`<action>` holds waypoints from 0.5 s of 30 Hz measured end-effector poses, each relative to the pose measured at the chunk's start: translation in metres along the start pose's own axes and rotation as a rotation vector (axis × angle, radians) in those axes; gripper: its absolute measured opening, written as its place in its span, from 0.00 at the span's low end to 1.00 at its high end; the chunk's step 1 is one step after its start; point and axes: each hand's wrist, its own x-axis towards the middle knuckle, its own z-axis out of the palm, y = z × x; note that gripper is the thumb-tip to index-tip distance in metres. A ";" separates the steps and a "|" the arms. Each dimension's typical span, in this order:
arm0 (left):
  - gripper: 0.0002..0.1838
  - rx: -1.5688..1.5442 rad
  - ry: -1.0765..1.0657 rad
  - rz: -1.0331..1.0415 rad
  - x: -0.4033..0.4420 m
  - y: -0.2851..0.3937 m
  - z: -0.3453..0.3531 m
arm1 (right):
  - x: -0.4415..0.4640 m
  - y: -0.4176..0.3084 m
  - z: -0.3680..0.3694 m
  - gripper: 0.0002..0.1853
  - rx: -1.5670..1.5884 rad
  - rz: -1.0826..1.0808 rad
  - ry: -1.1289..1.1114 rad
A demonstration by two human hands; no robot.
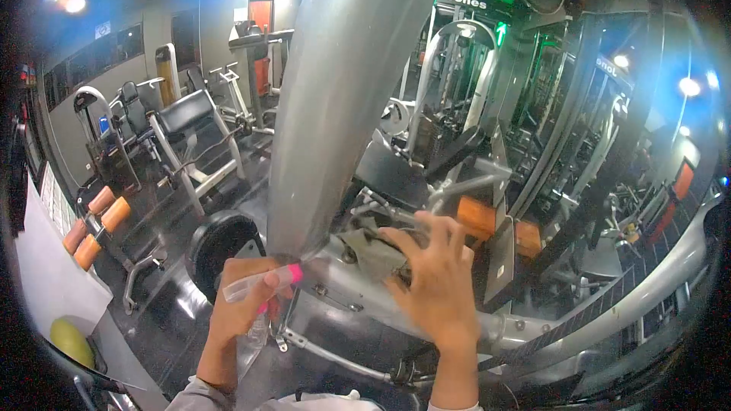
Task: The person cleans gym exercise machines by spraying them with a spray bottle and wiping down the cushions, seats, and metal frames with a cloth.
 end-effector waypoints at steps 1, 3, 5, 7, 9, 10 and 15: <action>0.21 0.001 -0.001 -0.011 0.000 -0.001 0.001 | 0.000 0.006 0.001 0.35 0.086 -0.001 -0.016; 0.20 0.020 -0.004 0.005 0.000 -0.003 0.004 | 0.005 0.014 0.006 0.34 0.316 0.015 -0.120; 0.21 0.016 -0.003 -0.005 0.001 -0.004 0.006 | 0.011 0.016 0.005 0.33 0.400 0.042 -0.187; 0.21 0.013 -0.001 -0.008 0.001 -0.006 0.008 | 0.011 0.022 0.012 0.32 0.542 0.030 -0.197; 0.23 -0.037 0.007 -0.052 0.000 -0.007 0.008 | 0.011 0.023 0.019 0.32 0.566 -0.018 -0.119; 0.23 -0.036 0.007 -0.055 0.000 -0.007 0.008 | 0.010 0.023 0.020 0.33 0.586 -0.064 -0.040; 0.28 -0.013 0.057 -0.082 -0.005 -0.006 0.007 | 0.004 0.001 -0.005 0.34 0.455 -0.077 0.214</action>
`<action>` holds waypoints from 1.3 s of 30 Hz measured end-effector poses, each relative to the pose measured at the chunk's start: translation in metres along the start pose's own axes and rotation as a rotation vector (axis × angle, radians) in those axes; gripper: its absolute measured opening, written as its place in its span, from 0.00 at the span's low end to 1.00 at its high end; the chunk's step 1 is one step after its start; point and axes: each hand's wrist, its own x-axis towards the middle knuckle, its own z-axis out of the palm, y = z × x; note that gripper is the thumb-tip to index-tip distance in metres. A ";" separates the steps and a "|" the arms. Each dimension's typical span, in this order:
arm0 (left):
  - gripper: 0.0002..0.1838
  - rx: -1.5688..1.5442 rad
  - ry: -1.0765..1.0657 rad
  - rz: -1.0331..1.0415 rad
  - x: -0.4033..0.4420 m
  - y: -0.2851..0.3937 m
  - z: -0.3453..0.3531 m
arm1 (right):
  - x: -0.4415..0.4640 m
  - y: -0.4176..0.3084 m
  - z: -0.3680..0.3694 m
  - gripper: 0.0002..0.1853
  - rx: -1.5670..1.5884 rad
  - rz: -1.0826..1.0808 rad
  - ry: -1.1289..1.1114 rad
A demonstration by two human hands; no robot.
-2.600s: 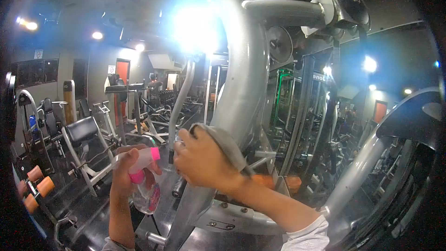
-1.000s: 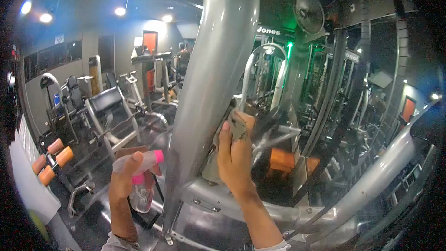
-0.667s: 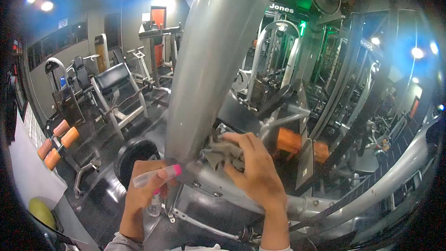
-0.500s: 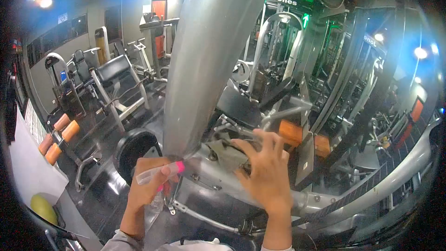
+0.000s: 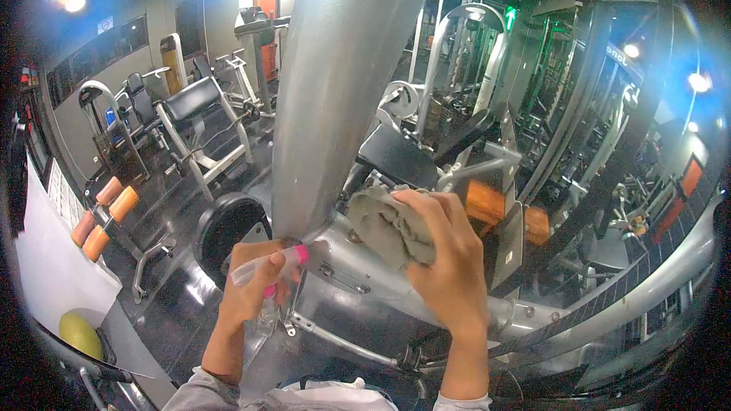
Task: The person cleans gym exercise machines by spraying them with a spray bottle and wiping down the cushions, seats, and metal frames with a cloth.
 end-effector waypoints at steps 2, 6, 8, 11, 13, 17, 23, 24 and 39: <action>0.29 -0.016 0.017 0.016 -0.002 -0.003 -0.003 | -0.003 -0.009 0.004 0.33 -0.050 -0.020 0.045; 0.33 -0.146 0.073 0.012 -0.006 -0.012 -0.012 | -0.007 -0.029 0.041 0.26 -0.157 -0.278 -0.012; 0.33 -0.139 0.082 0.006 -0.008 -0.010 -0.014 | -0.012 -0.026 0.061 0.23 -0.335 -0.359 -0.047; 0.34 -0.123 0.093 -0.009 -0.010 -0.009 -0.017 | -0.018 -0.030 0.049 0.25 -0.308 -0.262 -0.094; 0.34 -0.112 0.089 -0.029 -0.013 -0.011 -0.020 | -0.026 -0.027 0.035 0.25 -0.287 -0.226 -0.117; 0.36 -0.054 0.043 -0.043 -0.021 -0.016 -0.026 | -0.048 -0.026 0.014 0.26 -0.292 -0.079 -0.113; 0.37 -0.061 0.052 -0.083 -0.037 -0.019 -0.028 | -0.039 -0.018 0.034 0.26 -0.301 -0.146 0.068; 0.38 -0.071 0.059 -0.092 -0.040 -0.018 -0.028 | -0.033 -0.017 0.045 0.24 -0.316 -0.235 0.083; 0.36 -0.108 0.030 -0.060 -0.051 -0.017 -0.042 | -0.053 -0.020 0.151 0.16 -0.641 -0.593 -0.056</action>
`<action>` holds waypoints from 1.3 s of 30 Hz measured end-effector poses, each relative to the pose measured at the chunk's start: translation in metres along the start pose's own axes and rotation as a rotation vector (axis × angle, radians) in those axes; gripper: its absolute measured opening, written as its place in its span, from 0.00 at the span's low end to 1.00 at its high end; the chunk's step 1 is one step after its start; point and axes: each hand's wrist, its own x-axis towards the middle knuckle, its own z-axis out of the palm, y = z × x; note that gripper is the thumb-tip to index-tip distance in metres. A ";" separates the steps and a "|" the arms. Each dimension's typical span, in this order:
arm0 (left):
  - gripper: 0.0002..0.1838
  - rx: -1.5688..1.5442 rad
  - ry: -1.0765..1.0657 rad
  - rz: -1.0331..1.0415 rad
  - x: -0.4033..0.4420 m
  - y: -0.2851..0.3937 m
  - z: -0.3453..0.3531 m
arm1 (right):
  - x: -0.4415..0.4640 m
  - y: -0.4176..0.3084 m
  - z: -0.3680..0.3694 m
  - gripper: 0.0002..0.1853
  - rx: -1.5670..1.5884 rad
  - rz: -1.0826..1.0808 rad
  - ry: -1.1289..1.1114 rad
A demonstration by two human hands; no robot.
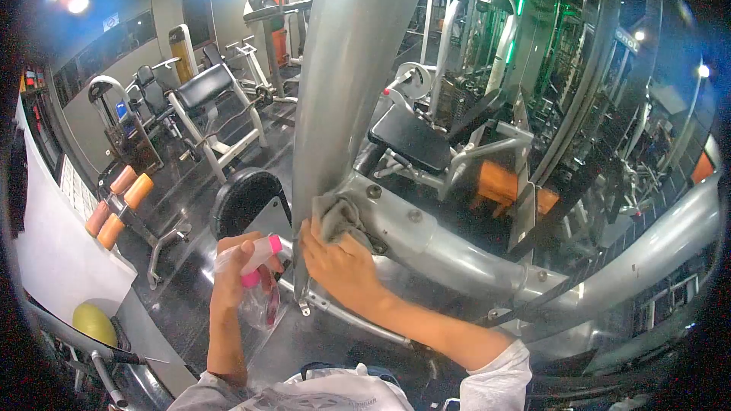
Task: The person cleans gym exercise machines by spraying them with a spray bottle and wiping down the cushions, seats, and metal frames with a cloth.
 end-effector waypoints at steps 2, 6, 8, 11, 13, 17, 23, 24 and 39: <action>0.36 -0.004 -0.004 0.005 -0.001 0.001 0.001 | -0.006 -0.006 0.002 0.17 0.079 0.028 -0.096; 0.36 0.007 -0.026 0.028 -0.006 0.003 -0.008 | -0.016 0.010 -0.009 0.20 -0.003 -0.072 -0.121; 0.36 0.005 -0.012 0.016 -0.011 0.003 -0.014 | -0.024 0.023 -0.018 0.19 -0.064 -0.096 -0.018; 0.36 0.004 0.023 -0.011 -0.020 0.002 -0.021 | -0.050 0.034 -0.018 0.14 0.039 -0.060 -0.092; 0.36 0.001 0.043 -0.021 -0.026 0.001 -0.024 | -0.046 0.044 -0.036 0.14 -0.009 -0.058 -0.030; 0.36 -0.012 0.042 -0.034 -0.035 -0.003 -0.028 | -0.041 0.052 -0.054 0.16 -0.038 0.072 0.065; 0.35 -0.060 0.000 -0.077 -0.041 -0.007 -0.019 | 0.004 0.057 -0.064 0.31 0.127 0.391 0.087; 0.35 -0.082 -0.007 -0.091 -0.041 -0.008 -0.016 | 0.011 0.057 -0.064 0.31 0.123 0.393 0.082; 0.34 -0.124 -0.034 -0.105 -0.030 -0.017 0.020 | -0.071 0.067 -0.100 0.31 0.212 0.574 0.028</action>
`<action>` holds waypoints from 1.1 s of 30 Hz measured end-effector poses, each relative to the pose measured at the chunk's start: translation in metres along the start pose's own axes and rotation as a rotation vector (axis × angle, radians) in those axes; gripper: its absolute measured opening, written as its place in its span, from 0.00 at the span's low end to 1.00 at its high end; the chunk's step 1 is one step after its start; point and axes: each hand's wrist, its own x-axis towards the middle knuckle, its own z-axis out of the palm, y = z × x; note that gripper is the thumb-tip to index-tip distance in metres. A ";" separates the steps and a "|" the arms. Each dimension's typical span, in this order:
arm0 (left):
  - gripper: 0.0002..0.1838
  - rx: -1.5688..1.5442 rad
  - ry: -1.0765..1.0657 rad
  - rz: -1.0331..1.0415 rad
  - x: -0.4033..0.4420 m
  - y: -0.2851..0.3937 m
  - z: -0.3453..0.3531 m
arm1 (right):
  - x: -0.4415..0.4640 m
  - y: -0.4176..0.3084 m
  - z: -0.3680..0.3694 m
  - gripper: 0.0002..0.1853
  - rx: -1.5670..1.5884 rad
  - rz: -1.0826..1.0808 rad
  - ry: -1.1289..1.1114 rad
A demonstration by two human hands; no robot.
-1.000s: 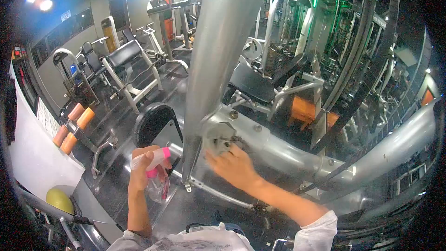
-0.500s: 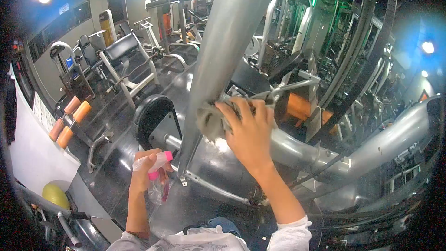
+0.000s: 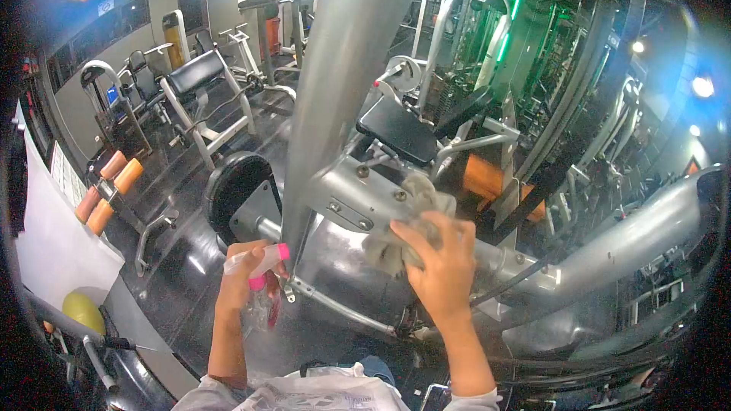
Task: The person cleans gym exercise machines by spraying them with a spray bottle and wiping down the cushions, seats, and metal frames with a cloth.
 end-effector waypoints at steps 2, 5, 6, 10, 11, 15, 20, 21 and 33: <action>0.34 -0.005 -0.001 0.003 0.004 -0.003 0.005 | -0.013 0.001 -0.007 0.31 -0.016 0.031 -0.026; 0.34 0.003 -0.006 0.011 0.007 -0.001 0.011 | -0.018 0.002 -0.012 0.29 -0.006 0.058 -0.043; 0.34 0.010 -0.007 0.018 0.007 -0.001 0.013 | -0.016 -0.001 -0.010 0.28 0.023 0.073 -0.008; 0.34 0.020 0.014 0.018 0.006 -0.002 0.019 | 0.003 0.001 0.007 0.26 0.153 -0.051 0.092; 0.34 0.013 0.018 0.008 0.007 -0.002 0.021 | 0.005 0.003 0.007 0.26 0.155 -0.052 0.089; 0.34 -0.007 0.014 -0.020 0.014 -0.007 0.031 | 0.012 0.006 0.008 0.25 0.313 -0.197 0.126; 0.33 -0.013 0.066 -0.002 0.021 -0.005 0.050 | 0.017 -0.013 0.025 0.19 0.343 -0.412 0.094; 0.33 -0.012 0.129 -0.002 0.022 -0.005 0.052 | 0.017 -0.014 0.031 0.18 0.317 -0.478 0.076; 0.31 -0.021 0.123 0.048 0.024 -0.007 0.054 | -0.044 0.025 0.014 0.22 0.076 -0.201 -0.050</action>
